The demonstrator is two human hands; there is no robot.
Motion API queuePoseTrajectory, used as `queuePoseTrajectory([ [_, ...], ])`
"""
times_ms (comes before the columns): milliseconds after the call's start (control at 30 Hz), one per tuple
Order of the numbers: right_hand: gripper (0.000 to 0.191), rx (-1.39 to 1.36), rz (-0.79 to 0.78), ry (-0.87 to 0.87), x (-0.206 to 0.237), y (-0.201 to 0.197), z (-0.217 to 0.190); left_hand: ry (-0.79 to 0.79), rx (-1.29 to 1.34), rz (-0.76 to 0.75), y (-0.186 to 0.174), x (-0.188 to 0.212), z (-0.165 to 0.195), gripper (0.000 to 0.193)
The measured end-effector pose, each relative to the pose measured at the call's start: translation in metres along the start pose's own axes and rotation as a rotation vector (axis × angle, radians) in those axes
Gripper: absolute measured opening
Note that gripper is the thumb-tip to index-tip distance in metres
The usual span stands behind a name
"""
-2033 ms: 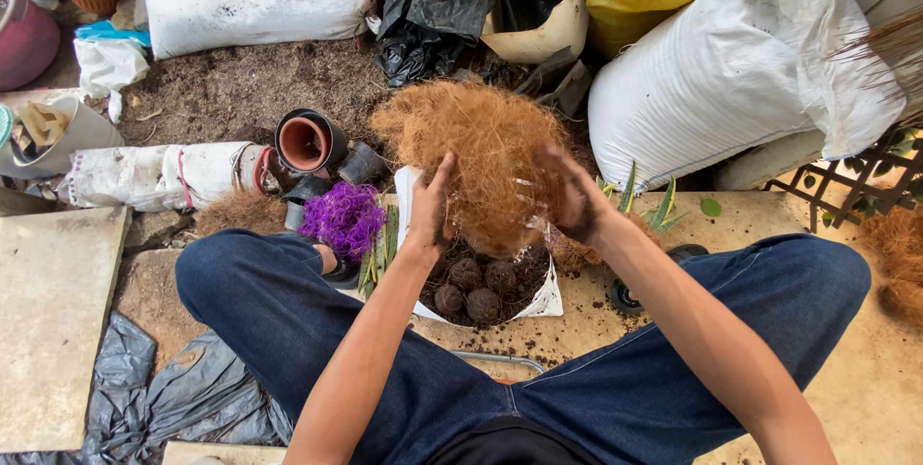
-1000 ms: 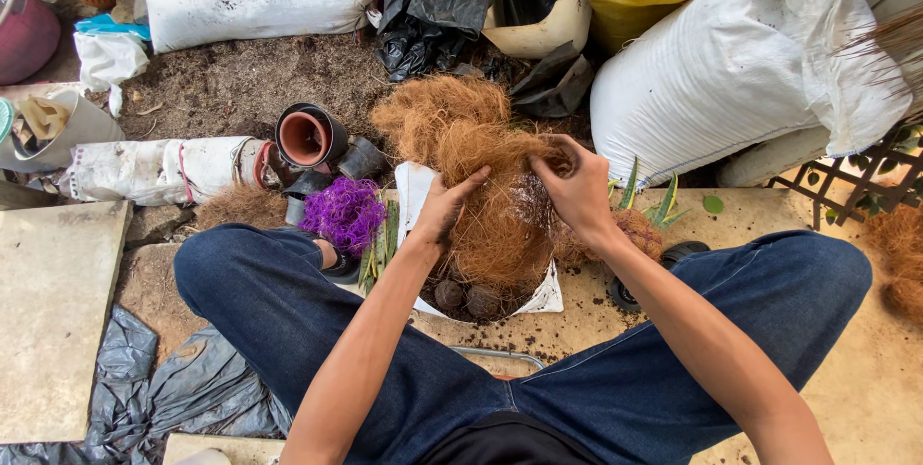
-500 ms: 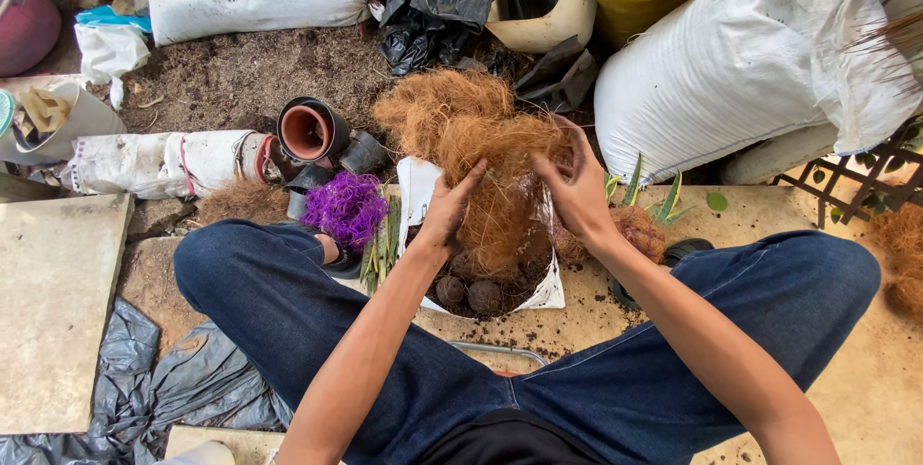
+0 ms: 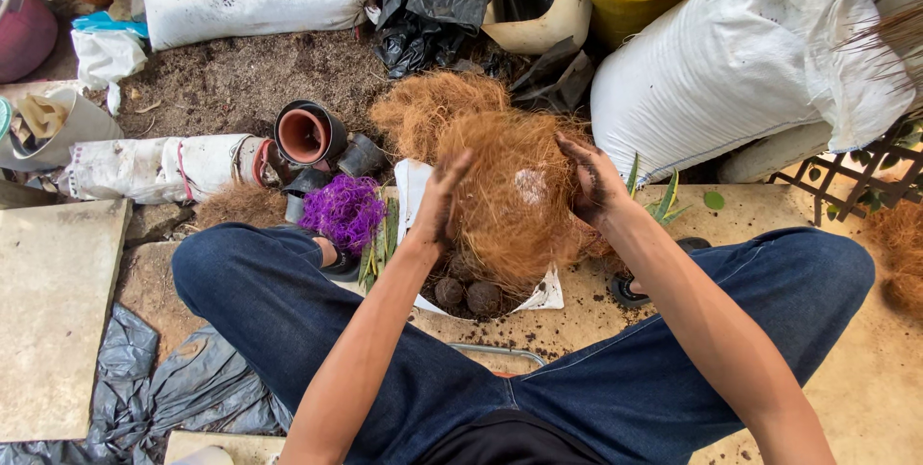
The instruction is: The person sits on the ground and wraps a plant with a long green leaf in a bundle of coconut coir. They then secure the coir around the plant's base using a purple net, pulling and tying it tightly.
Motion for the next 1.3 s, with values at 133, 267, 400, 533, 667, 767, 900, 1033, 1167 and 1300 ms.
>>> queuePoseTrajectory([
  [133,0.082,-0.083,-0.097,-0.077,0.003,0.004,-0.011,0.304,0.051,0.014,-0.013,-0.009,0.024,0.121],
  [267,0.079,0.013,-0.072,-0.07,0.003,0.005,-0.011,0.56,0.414,-0.406,-0.019,-0.012,0.038,0.093],
  [400,0.084,-0.024,-0.058,-0.022,0.002,0.002,-0.006,0.515,0.609,-0.585,-0.036,-0.019,0.051,0.089],
  [533,0.081,-0.219,-0.124,0.025,-0.002,0.008,0.002,0.042,0.583,-0.143,-0.021,-0.033,-0.002,0.097],
  [667,0.075,-0.194,-0.068,-0.128,-0.001,0.019,0.006,-0.119,0.601,-0.402,0.023,-0.013,-0.036,0.093],
  [767,0.077,-0.051,0.007,-0.289,0.008,0.02,0.002,-0.115,0.683,-0.515,0.029,-0.008,-0.031,0.078],
  [900,0.079,0.358,0.199,-0.589,0.025,0.01,-0.015,-0.068,0.735,-0.49,0.022,-0.01,-0.019,0.078],
  [1033,0.085,0.113,-0.032,-0.437,0.013,0.015,0.001,0.021,0.727,-0.372,0.009,-0.018,-0.009,0.078],
  [1167,0.089,0.082,-0.468,-0.23,0.01,0.054,0.034,0.08,0.746,-0.242,-0.006,-0.029,-0.001,0.078],
  [1300,0.116,0.061,-0.569,-0.412,0.022,0.069,0.034,0.076,0.739,-0.162,-0.014,-0.035,-0.007,0.079],
])
Point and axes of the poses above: each hand's wrist, its own x-axis away from the middle knuckle, its own y-axis out of the palm, z = x × y, the point moved 6 cm from there along -x, towards the middle knuckle, and after that the axes turned 11 degrees about x, right-handed, at the moved point
